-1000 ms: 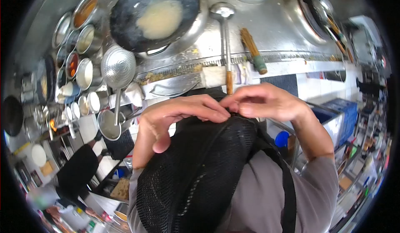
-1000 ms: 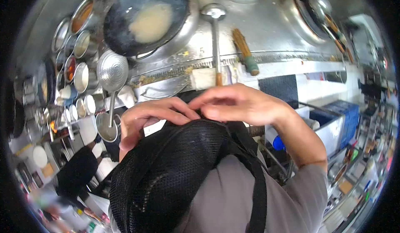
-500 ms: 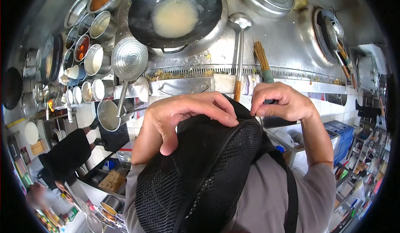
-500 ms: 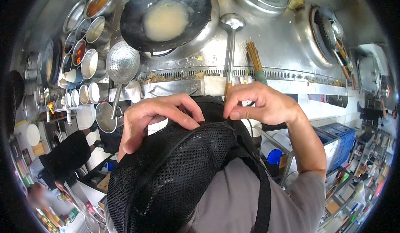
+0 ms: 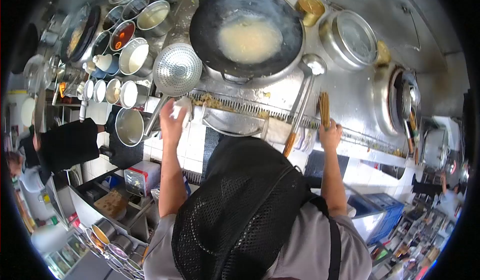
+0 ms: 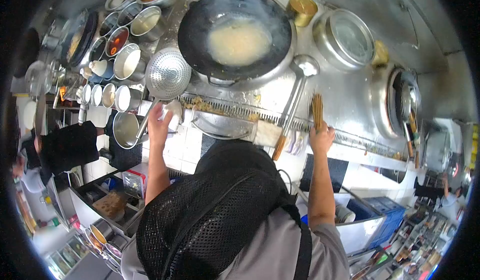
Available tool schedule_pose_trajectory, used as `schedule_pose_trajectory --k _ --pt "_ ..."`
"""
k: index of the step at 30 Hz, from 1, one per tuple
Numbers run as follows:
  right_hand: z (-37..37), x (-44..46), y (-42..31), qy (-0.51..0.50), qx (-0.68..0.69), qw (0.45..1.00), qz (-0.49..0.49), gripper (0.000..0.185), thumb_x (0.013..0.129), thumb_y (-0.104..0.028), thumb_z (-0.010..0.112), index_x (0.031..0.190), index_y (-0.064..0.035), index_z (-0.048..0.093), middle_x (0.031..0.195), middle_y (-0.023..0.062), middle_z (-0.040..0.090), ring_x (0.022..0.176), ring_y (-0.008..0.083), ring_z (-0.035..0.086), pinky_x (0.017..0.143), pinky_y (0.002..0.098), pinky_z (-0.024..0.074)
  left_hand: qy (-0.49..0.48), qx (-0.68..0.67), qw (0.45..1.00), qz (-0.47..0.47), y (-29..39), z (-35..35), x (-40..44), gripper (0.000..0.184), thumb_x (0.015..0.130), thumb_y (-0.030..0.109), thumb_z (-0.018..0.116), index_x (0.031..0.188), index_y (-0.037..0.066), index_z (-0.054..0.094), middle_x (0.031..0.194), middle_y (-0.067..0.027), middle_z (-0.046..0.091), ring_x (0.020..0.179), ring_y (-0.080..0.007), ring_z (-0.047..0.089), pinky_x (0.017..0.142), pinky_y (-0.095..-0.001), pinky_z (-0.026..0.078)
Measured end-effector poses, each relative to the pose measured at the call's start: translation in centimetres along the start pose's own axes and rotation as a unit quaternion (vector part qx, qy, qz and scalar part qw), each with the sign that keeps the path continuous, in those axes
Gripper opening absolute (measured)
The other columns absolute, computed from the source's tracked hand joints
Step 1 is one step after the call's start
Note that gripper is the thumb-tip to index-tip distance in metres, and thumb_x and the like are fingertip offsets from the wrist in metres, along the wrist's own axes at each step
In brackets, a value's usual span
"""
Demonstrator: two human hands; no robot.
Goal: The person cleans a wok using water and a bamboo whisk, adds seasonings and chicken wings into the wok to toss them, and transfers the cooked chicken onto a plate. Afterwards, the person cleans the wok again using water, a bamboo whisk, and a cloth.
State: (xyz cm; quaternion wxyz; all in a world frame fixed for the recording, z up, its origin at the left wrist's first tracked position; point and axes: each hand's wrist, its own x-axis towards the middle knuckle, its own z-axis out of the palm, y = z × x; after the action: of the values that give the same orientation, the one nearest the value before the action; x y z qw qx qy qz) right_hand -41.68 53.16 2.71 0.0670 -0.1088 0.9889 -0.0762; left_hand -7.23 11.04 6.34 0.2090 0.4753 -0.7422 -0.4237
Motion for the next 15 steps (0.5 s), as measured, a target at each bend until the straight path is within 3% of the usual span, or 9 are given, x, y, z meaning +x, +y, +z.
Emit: schedule_pose_trajectory --k 3,5,7,9,10,11,13,14,15 --pt "1.0 0.4 1.7 -0.085 -0.07 0.987 0.121 0.078 0.079 -0.036 0.074 0.145 -0.0118 0.04 0.133 0.0297 0.045 0.114 0.0491 0.053 0.101 0.051 0.0446 0.077 0.052 0.996 -0.019 -9.4 0.3 1.0 0.08 0.08 0.031 0.081 0.139 -0.006 0.042 0.132 -0.0282 0.05 0.121 -0.0358 0.054 0.1 -0.0447 0.045" --pt "4.0 1.5 5.4 -0.106 -0.016 0.992 0.063 0.078 0.078 -0.037 0.074 0.143 -0.0095 0.041 0.129 0.0296 0.048 0.112 0.049 0.055 0.099 0.05 0.0464 0.031 0.093 0.993 -0.069 -10.5 0.7 1.3 0.085 0.078 0.034 0.08 0.141 -0.006 0.04 0.128 -0.0281 0.052 0.118 -0.0379 0.055 0.1 -0.0441 0.045" --pt "4.6 2.7 6.6 -0.128 0.041 0.991 0.014 0.078 0.077 -0.038 0.074 0.141 -0.0072 0.042 0.126 0.0295 0.051 0.11 0.0489 0.057 0.096 0.0489 0.0482 0.008 0.079 0.995 -0.065 -10.9 1.4 2.3 0.075 0.079 0.035 0.078 0.133 -0.006 0.047 0.12 -0.0264 0.058 0.113 -0.038 0.058 0.095 -0.0444 0.047" --pt "4.1 3.5 6.7 -0.138 0.023 0.99 0.003 0.07 0.077 -0.038 0.073 0.128 0.0034 0.051 0.106 0.03 0.064 0.102 0.0442 0.061 0.09 0.0473 0.0494 -0.106 0.139 0.982 -0.071 -10.1 1.9 3.6 0.061 0.081 0.035 0.076 0.12 -0.006 0.054 0.112 -0.0236 0.063 0.103 -0.0357 0.061 0.087 -0.0451 0.048" --pt "3.1 3.9 6.7 -0.124 0.065 0.99 0.026 0.058 0.078 -0.033 0.073 0.117 0.0073 0.056 0.098 0.0279 0.067 0.092 0.0413 0.066 0.084 0.0458 0.0511 -0.107 0.129 0.982 -0.085 -9.4 2.0 3.7 0.048 0.085 0.033 0.073 0.109 -0.005 0.057 0.108 -0.0203 0.065 0.096 -0.0306 0.063 0.082 -0.043 0.048" --pt "2.0 4.2 6.9 -0.118 0.141 0.981 0.068 0.05 0.08 -0.03 0.071 0.111 0.007 0.06 0.094 0.0259 0.068 0.089 0.0377 0.067 0.081 0.0443 0.0515 -0.111 0.13 0.982 -0.082 -8.8 1.9 3.8 0.048 0.085 0.033 0.073 0.109 -0.005 0.057 0.108 -0.0203 0.065 0.096 -0.0306 0.063 0.082 -0.043 0.048" --pt "-3.1 2.6 4.4 -0.026 0.193 0.977 0.082 0.047 0.084 -0.033 0.069 0.11 0.0055 0.06 0.08 0.0195 0.067 0.072 0.0296 0.066 0.069 0.0425 0.0519 -0.145 -0.02 0.986 -0.079 -7.6 1.5 3.9 0.039 0.089 0.027 0.069 0.112 -0.002 0.057 0.106 -0.0156 0.066 0.094 -0.0257 0.063 0.081 -0.0381 0.049" --pt "-6.3 1.3 2.2 -0.015 0.227 0.964 0.14 0.046 0.088 -0.031 0.068 0.113 0.0063 0.058 0.074 0.0157 0.065 0.065 0.0252 0.063 0.064 0.041 0.051 -0.168 -0.228 0.951 -0.123 -8.9 2.4 3.9 0.038 0.095 0.02 0.061 0.128 0.003 0.053 0.114 -0.0107 0.064 0.098 -0.022 0.062 0.086 -0.0323 0.049" --pt "-9.1 -0.1 0.5 0.028 0.223 0.967 0.121 0.049 0.09 -0.03 0.068 0.119 0.0062 0.055 0.085 0.022 0.067 0.074 0.0317 0.065 0.07 0.0424 0.0516 -0.174 -0.226 0.95 -0.129 -8.3 2.4 3.9 0.038 0.095 0.02 0.061 0.128 0.003 0.053 0.114 -0.0107 0.064 0.098 -0.022 0.062 0.086 -0.0323 0.049"
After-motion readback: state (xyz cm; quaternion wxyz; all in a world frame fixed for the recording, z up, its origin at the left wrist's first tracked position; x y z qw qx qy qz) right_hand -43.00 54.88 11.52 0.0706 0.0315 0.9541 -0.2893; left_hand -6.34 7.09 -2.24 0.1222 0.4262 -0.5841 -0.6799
